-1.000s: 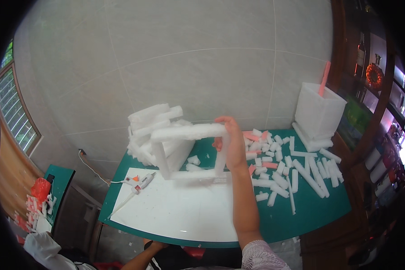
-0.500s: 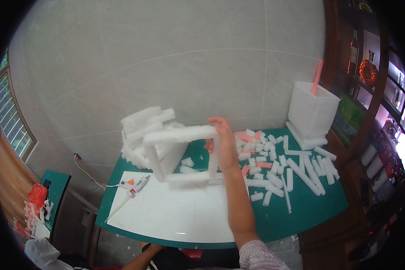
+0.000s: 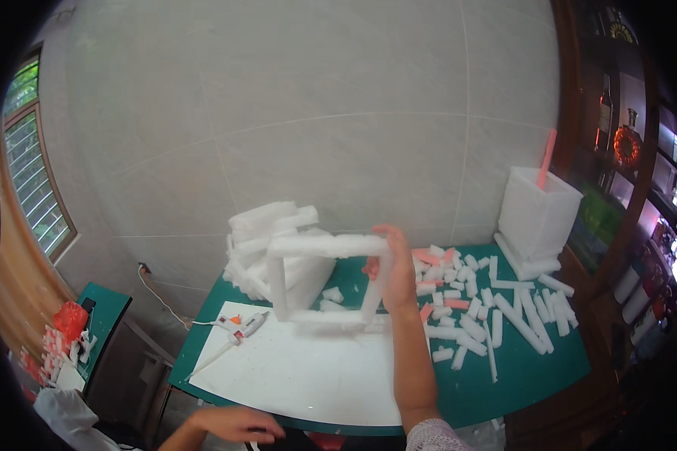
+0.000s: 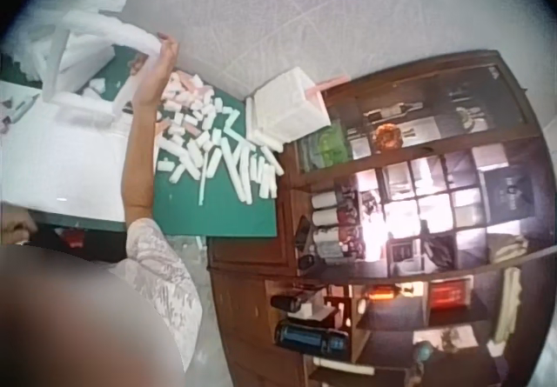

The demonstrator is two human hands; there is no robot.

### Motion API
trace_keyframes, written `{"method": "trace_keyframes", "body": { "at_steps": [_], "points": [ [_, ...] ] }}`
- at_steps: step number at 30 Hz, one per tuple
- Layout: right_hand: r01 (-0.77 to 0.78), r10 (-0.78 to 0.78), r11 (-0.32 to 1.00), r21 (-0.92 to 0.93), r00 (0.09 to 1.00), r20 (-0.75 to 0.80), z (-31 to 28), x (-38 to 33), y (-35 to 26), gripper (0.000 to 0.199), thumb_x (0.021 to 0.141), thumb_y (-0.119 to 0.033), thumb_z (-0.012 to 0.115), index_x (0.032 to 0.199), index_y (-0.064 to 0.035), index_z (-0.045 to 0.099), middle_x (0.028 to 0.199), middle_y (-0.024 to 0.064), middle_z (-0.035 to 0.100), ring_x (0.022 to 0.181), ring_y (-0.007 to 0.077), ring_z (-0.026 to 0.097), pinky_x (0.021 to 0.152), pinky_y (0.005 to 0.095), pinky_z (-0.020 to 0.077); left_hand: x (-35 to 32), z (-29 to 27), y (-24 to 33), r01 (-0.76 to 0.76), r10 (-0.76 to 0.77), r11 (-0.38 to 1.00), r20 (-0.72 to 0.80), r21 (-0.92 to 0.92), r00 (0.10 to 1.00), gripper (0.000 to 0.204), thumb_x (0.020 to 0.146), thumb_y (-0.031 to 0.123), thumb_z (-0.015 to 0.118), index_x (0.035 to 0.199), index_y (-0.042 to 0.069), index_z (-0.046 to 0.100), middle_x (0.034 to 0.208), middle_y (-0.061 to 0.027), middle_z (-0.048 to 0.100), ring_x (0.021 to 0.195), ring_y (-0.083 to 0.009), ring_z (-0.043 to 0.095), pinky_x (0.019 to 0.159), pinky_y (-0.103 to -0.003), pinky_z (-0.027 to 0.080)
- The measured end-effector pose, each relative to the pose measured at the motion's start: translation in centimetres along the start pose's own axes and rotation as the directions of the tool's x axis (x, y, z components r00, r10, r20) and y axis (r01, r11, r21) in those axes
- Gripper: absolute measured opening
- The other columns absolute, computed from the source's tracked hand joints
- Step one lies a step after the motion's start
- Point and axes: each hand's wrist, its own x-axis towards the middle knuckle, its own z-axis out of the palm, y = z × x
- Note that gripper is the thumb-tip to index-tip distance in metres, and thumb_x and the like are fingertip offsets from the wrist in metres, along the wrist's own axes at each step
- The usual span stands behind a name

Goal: Using a hot glue gun to assemble rectangular white foam pieces into a frame structure.

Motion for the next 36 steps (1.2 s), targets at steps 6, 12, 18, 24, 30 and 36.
{"method": "trace_keyframes", "body": {
  "at_steps": [6,12,18,24,30,36],
  "points": [
    [-0.014,0.006,0.996,0.089,0.996,0.093,0.8,-1.0,0.0,0.039,0.096,-0.038,0.038,0.114,-0.0074,0.053,0.063,0.0009,0.043,0.059,0.0108,0.044,0.058,0.0267,0.0393,3.0,-10.0,4.6,-0.158,0.466,0.884,-0.856,0.44,0.224,0.056,0.078,0.008,0.068,0.13,0.003,0.047,0.13,-0.0143,0.049,0.113,-0.0243,0.055,0.094,-0.038,0.045],
    [0.04,-0.039,0.996,0.082,0.999,-0.014,1.0,-1.1,-0.4,0.039,0.093,-0.039,0.037,0.112,-0.0092,0.055,0.062,0.002,0.045,0.055,0.011,0.043,0.056,0.0284,0.0413,7.7,-14.4,8.0,-0.414,0.359,0.88,-0.898,0.234,0.254,0.066,0.09,0.028,0.063,0.144,0.007,0.029,0.129,-0.0156,0.05,0.117,-0.0238,0.052,0.097,-0.036,0.041],
    [0.124,-0.122,0.987,0.099,0.992,-0.023,0.4,-0.6,-0.2,0.044,0.09,-0.044,0.038,0.112,-0.0101,0.055,0.071,0.0047,0.055,0.061,0.011,0.048,0.055,0.028,0.0416,10.5,-16.3,8.0,-0.569,0.307,0.822,-0.84,-0.002,0.447,0.068,0.093,0.061,0.045,0.128,0.003,0.049,0.096,-0.0109,0.063,0.088,-0.0193,0.061,0.081,-0.032,0.047],
    [0.202,-0.203,0.979,-0.02,0.979,-0.033,1.2,-1.3,-0.9,0.045,0.087,-0.044,0.038,0.112,-0.0098,0.054,0.076,0.0028,0.057,0.071,0.0113,0.056,0.053,0.0252,0.0406,11.0,-15.2,7.2,-0.591,0.471,0.768,-0.842,0.246,0.263,0.067,0.093,0.063,0.042,0.101,-0.001,0.057,0.075,-0.0033,0.052,0.068,-0.0109,0.048,0.065,-0.024,0.037],
    [0.184,-0.179,0.981,-0.062,0.98,0.089,0.3,-1.6,-0.9,0.046,0.086,-0.043,0.04,0.113,-0.0074,0.053,0.074,0.003,0.056,0.063,0.0103,0.052,0.052,0.0237,0.0381,11.2,-15.2,8.3,-0.559,0.326,0.818,-0.91,0.136,0.256,0.055,0.089,0.054,0.049,0.086,0.0,0.059,0.072,-0.0031,0.05,0.068,-0.012,0.047,0.063,-0.026,0.034],
    [0.217,-0.204,0.964,-0.157,0.975,0.092,1.0,-1.4,-0.8,0.047,0.086,-0.04,0.042,0.117,-0.0047,0.05,0.066,0.0032,0.054,0.059,0.0094,0.05,0.051,0.0232,0.0364,12.3,-15.8,6.3,-0.64,0.237,0.767,-0.947,0.046,0.216,0.052,0.084,0.051,0.054,0.078,0.0,0.059,0.07,-0.0044,0.052,0.066,-0.0136,0.048,0.06,-0.027,0.035]
  ]
}}
